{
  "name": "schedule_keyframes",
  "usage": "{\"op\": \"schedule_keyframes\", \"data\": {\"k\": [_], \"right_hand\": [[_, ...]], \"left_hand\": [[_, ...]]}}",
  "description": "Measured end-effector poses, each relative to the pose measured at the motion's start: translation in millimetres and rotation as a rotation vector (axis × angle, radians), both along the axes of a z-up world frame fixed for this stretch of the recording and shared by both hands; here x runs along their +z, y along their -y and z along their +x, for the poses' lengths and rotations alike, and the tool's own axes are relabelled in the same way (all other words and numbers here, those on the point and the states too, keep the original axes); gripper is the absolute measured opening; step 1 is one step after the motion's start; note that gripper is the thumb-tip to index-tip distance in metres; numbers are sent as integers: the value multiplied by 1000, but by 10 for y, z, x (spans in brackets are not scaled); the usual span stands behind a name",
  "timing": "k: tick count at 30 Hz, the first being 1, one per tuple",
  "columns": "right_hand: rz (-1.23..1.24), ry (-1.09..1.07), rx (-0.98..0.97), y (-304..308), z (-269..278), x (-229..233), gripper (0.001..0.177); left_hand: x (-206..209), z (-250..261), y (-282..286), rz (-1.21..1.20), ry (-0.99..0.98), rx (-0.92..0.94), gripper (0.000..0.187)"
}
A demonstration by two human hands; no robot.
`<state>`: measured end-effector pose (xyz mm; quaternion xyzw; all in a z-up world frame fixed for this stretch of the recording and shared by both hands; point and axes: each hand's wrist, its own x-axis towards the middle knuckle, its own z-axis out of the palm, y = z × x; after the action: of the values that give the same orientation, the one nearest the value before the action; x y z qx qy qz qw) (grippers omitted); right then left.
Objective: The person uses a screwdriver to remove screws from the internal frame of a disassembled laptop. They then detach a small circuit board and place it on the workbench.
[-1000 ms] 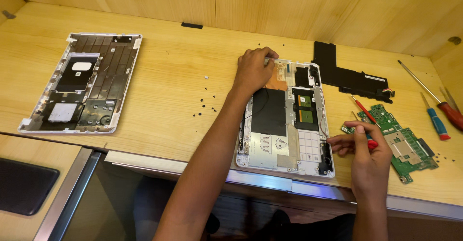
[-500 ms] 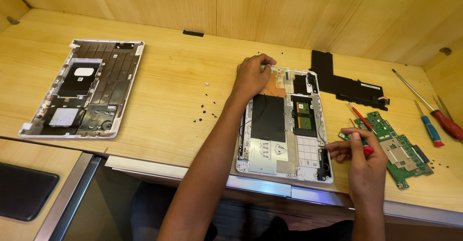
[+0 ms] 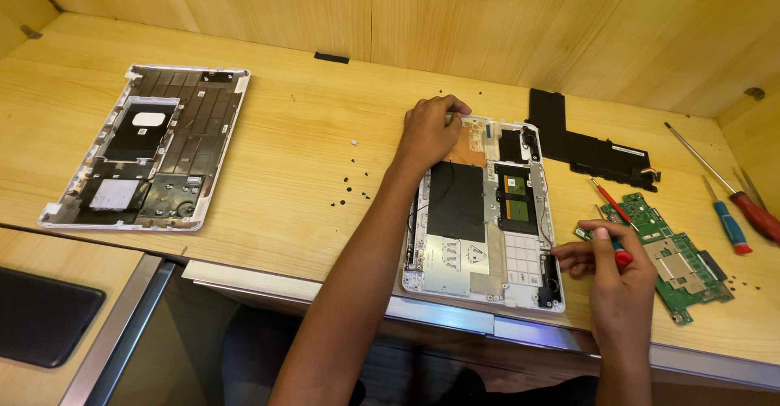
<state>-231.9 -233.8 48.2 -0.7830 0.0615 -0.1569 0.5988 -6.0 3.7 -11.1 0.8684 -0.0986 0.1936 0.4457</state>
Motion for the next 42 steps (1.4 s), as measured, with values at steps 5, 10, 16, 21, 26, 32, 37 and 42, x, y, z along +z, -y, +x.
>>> {"op": "schedule_keyframes", "data": {"k": [5,10,16,21,26,32,37,42], "right_hand": [[4,-5,2,-1,-7,10,21],[-40,3,0,-43,-45,37,20],[-18,14,4,-20,-13,-32,18],[-47,11,17,-44,-10,-13,18],[-56,7,-7,-45,-29,35,18],[81,90,-5,-39,-65,23,33],[-37,106,60,34,-34,-92,15],[9,114,-14,45,-67,-80,53]], "left_hand": [[-14,37,18,8,11,8,21],[52,-23,-5,-66,-45,14,23],[87,-20,14,-105,-75,21,42],[67,1,2,-84,-42,32,39],[77,-5,35,-50,-30,13,33],[28,16,14,-46,-20,32,28],[-1,50,18,-13,-19,13,24],[8,42,21,-18,-17,-3,23]]}}
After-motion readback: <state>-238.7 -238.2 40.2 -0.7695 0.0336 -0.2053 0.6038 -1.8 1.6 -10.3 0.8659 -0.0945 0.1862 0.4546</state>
